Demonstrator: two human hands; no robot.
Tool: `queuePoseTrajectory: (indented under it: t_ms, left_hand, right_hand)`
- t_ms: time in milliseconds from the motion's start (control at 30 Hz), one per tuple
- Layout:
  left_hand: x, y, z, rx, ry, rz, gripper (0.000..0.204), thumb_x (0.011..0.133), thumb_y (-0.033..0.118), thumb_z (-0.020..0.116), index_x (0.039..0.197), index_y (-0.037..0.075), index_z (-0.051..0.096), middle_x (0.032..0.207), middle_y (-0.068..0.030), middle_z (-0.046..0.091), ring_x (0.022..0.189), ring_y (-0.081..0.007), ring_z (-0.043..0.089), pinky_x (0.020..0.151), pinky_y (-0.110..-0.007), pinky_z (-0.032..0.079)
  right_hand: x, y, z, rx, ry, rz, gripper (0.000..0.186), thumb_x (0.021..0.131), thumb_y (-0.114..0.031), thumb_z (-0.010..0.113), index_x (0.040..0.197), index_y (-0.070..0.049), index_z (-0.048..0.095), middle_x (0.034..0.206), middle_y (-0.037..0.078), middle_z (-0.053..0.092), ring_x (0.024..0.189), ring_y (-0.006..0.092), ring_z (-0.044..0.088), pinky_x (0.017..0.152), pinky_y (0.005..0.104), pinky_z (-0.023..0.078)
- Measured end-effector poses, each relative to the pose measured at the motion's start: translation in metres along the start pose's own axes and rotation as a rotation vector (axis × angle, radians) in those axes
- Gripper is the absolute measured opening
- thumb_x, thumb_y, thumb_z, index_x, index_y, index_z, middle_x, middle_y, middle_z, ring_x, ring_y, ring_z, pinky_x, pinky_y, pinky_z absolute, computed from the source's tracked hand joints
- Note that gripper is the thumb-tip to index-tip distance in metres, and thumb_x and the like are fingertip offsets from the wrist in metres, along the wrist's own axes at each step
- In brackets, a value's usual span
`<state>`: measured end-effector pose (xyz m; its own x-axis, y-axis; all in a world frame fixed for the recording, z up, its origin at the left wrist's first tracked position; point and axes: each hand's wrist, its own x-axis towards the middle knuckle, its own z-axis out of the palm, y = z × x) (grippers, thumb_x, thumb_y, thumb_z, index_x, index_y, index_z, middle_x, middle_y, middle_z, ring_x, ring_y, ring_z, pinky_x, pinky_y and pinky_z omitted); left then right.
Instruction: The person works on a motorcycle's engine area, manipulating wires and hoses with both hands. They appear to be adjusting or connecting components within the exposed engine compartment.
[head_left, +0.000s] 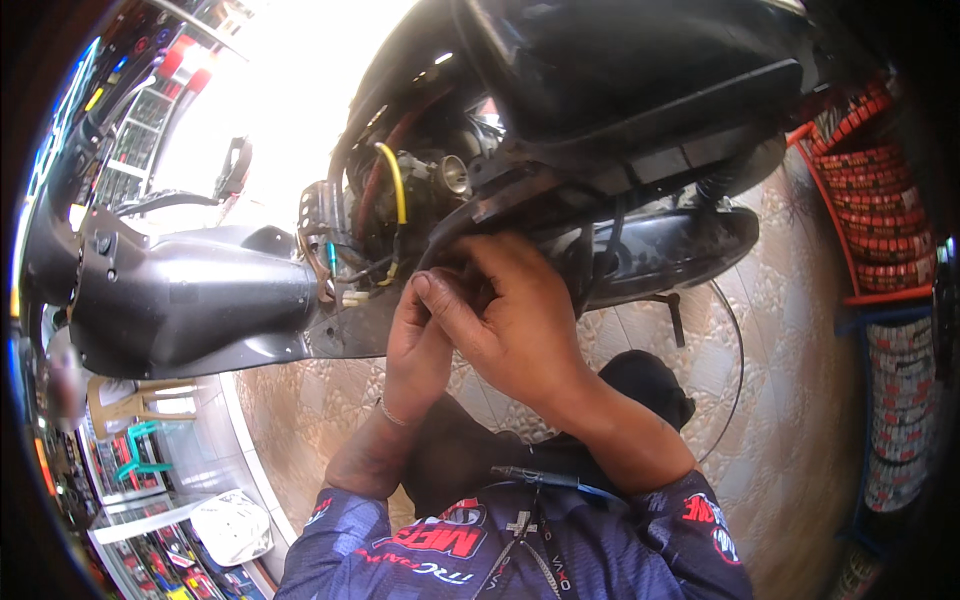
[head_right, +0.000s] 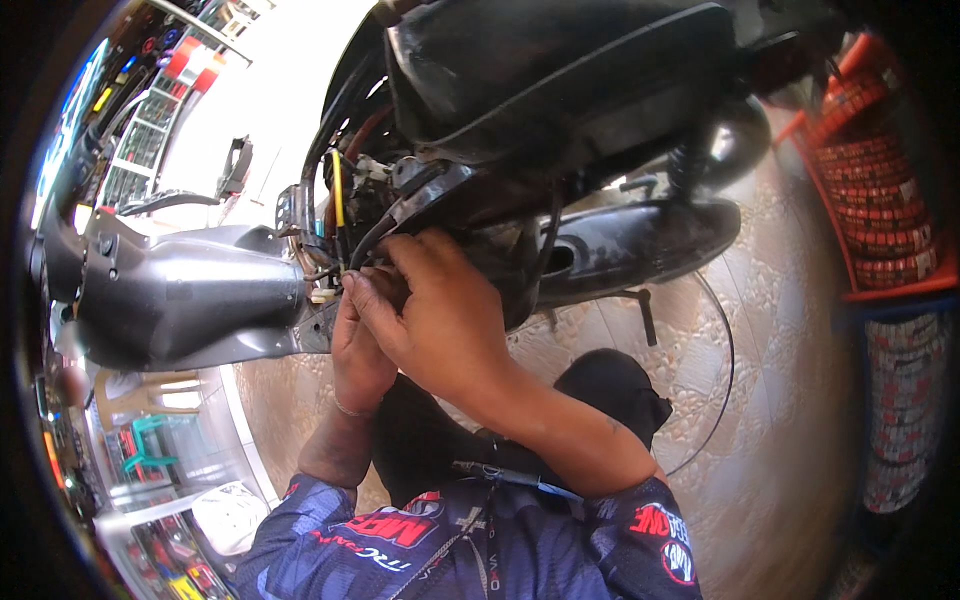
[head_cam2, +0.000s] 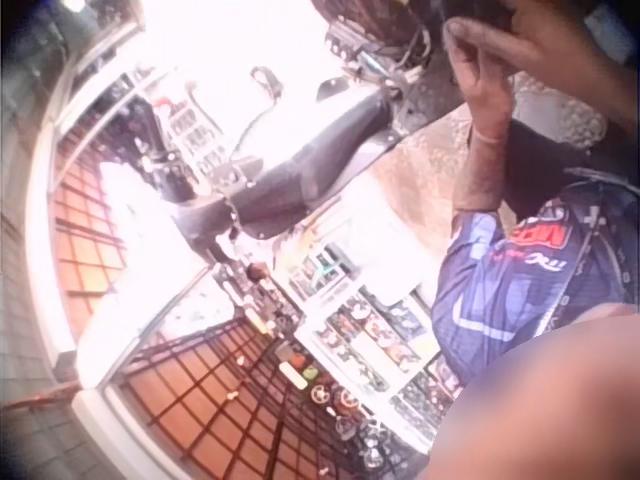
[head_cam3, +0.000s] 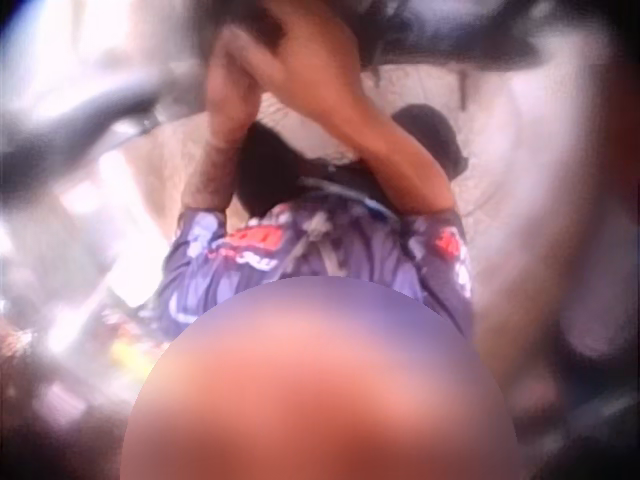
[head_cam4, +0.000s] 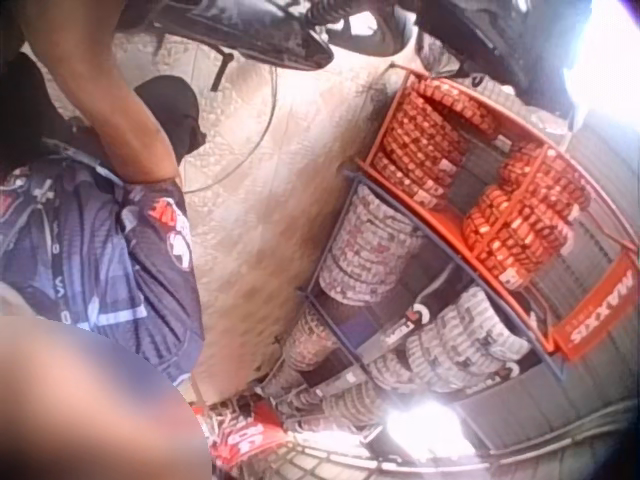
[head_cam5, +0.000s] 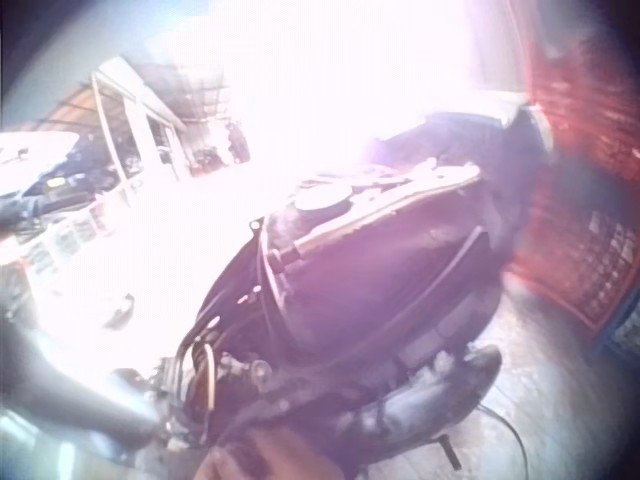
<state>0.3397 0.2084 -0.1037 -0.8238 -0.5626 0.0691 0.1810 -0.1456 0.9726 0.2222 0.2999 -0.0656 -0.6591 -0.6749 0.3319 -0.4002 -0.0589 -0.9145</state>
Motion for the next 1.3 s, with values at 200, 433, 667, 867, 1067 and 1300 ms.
queuePoseTrajectory:
  t_ms: [200, 433, 667, 867, 1067, 1300]
  left_hand:
    - [-0.010, 0.017, 0.012, 0.062, 0.056, 0.010, 0.046, 0.104, 0.011, 0.055, 0.145, 0.002, 0.034, 0.137, -0.0115, 0.051, 0.133, -0.0207, 0.049, 0.111, -0.037, 0.041]
    - [-0.014, 0.029, 0.004, 0.108, 0.246, 0.130, 0.071, 0.095, 0.018, 0.071, 0.150, 0.007, 0.028, 0.139, -0.0126, 0.046, 0.129, -0.0214, 0.049, 0.108, -0.037, 0.044]
    - [-0.018, 0.030, -0.033, 0.251, 0.490, 0.177, 0.067, 0.093, 0.011, 0.071, 0.148, 0.005, 0.032, 0.129, -0.0098, 0.047, 0.120, -0.0197, 0.052, 0.103, -0.034, 0.046]
    - [-0.012, 0.029, -0.061, 0.361, 0.623, 0.124, 0.066, 0.093, 0.009, 0.072, 0.146, 0.002, 0.033, 0.127, -0.0133, 0.043, 0.117, -0.0205, 0.050, 0.100, -0.033, 0.049]
    - [-0.005, 0.019, -0.070, 0.391, 0.605, 0.105, 0.069, 0.091, 0.002, 0.073, 0.146, 0.005, 0.033, 0.126, -0.0128, 0.044, 0.111, -0.0185, 0.056, 0.094, -0.029, 0.053]
    - [0.009, 0.005, -0.080, 0.282, 0.585, 0.220, 0.059, 0.091, -0.006, 0.069, 0.140, 0.003, 0.038, 0.118, -0.0101, 0.051, 0.106, -0.0166, 0.061, 0.092, -0.027, 0.054]
  right_hand:
    - [0.004, -0.012, 0.010, 0.292, 0.022, 0.059, 0.018, 0.087, -0.015, 0.076, 0.096, -0.002, 0.067, 0.088, 0.010, 0.062, 0.080, 0.0231, 0.065, 0.070, 0.0351, 0.050]
    - [0.014, -0.025, 0.007, 0.843, 0.046, 0.032, 0.020, 0.101, -0.006, 0.060, 0.118, -0.001, 0.052, 0.103, 0.008, 0.065, 0.097, 0.0102, 0.065, 0.078, 0.0244, 0.052]
    - [0.015, -0.018, -0.002, 1.045, -0.046, 0.075, 0.024, 0.102, -0.003, 0.056, 0.123, -0.001, 0.045, 0.108, 0.008, 0.059, 0.097, 0.0122, 0.064, 0.083, 0.0258, 0.051]
    - [0.016, -0.016, 0.000, 1.041, -0.081, 0.135, 0.027, 0.103, -0.006, 0.057, 0.127, 0.000, 0.045, 0.109, 0.008, 0.058, 0.095, 0.0117, 0.063, 0.082, 0.0259, 0.051]
    - [0.019, -0.012, -0.002, 0.700, -0.217, 0.195, 0.035, 0.103, -0.011, 0.056, 0.134, 0.003, 0.045, 0.094, 0.011, 0.065, 0.086, 0.0149, 0.066, 0.078, 0.0309, 0.051]
    - [0.005, -0.009, 0.022, 0.317, -0.218, 0.191, 0.051, 0.101, -0.015, 0.059, 0.145, 0.006, 0.042, 0.083, 0.008, 0.058, 0.067, 0.0152, 0.063, 0.064, 0.0319, 0.052]
